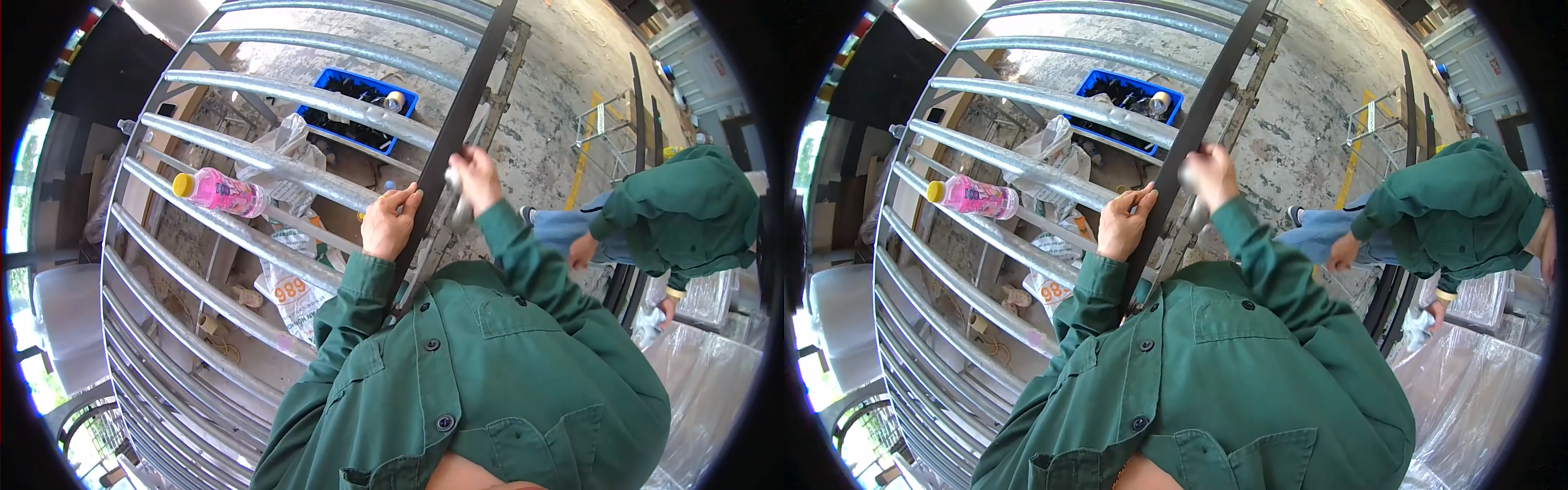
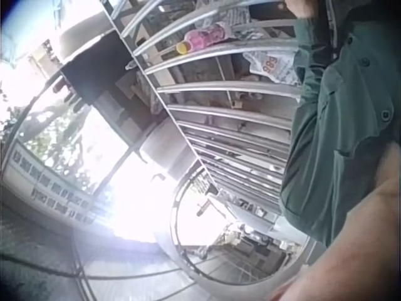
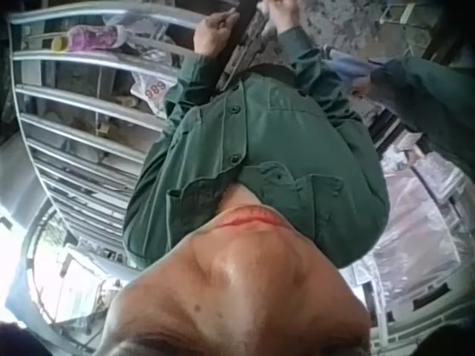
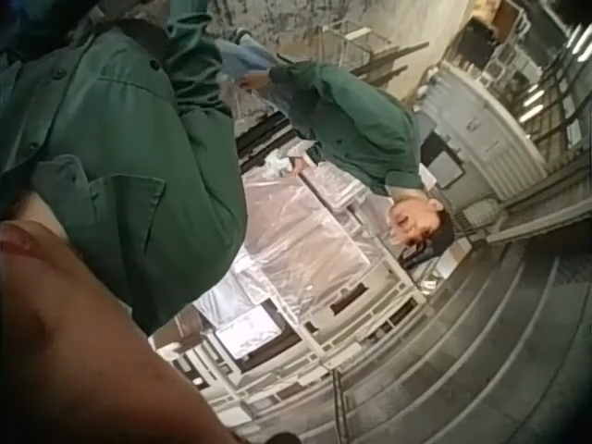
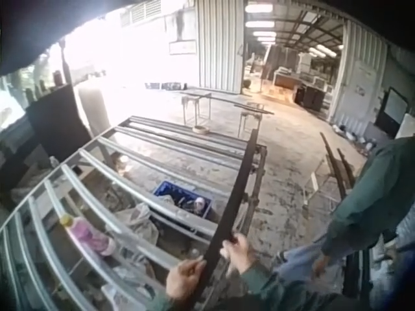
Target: Trimming the edges of dark furniture slats with a utility knife and cleaning them using a liquid solution and a cloth.
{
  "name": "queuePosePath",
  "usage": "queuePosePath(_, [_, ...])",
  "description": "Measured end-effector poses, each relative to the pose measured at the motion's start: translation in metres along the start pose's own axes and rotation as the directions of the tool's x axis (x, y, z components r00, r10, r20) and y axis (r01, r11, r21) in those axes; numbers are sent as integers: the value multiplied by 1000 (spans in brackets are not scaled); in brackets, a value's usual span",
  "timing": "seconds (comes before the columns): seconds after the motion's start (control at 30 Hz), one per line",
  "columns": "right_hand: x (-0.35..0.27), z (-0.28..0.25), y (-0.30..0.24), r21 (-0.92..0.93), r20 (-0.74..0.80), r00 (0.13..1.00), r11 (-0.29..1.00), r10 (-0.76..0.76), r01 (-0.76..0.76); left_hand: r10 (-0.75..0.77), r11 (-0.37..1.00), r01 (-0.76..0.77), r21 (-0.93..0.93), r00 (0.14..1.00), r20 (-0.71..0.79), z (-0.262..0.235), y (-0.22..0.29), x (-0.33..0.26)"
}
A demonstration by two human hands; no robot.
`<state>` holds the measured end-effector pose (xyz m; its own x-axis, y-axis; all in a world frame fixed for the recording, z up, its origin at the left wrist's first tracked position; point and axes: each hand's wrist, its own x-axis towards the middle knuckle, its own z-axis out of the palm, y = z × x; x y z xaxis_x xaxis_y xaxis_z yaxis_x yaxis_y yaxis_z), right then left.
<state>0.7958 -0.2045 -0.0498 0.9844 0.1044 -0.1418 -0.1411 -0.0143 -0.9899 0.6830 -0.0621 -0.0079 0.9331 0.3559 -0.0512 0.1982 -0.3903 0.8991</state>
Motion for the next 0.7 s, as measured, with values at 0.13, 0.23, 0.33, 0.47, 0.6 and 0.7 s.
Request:
queuePosePath(0.13, [-8, 3, 1, 20, -33, 999, 1000, -7, 7, 55, 998, -54, 21, 998, -41, 1, 4, -2])
queuePosePath(0.23, [51, -9, -11, -216, -197, 974, 974, -111, 67, 43, 999, -42, 26, 999, -26, 2, 6, -4])
queuePosePath(0.33, [50, -2, -25, -213, -163, 985, 977, -59, 23, 17, 999, -17, 32, 1000, -11, -1, 6, -2])
queuePosePath(0.47, [-16, 10, -13, -70, -4, 1000, 998, -7, 7, 18, 1000, -18, 22, 1000, -23, 0, -1, -3])
queuePosePath(0.6, [-6, 4, -6, -290, -35, 999, 957, -29, 18, 3, 1000, -3, 11, 1000, -19, -2, 6, -4])
queuePosePath(0.7, [80, -29, 7, -615, -321, 831, 767, -455, 182, 35, 999, -35, 18, 999, -4, 2, 9, -1])
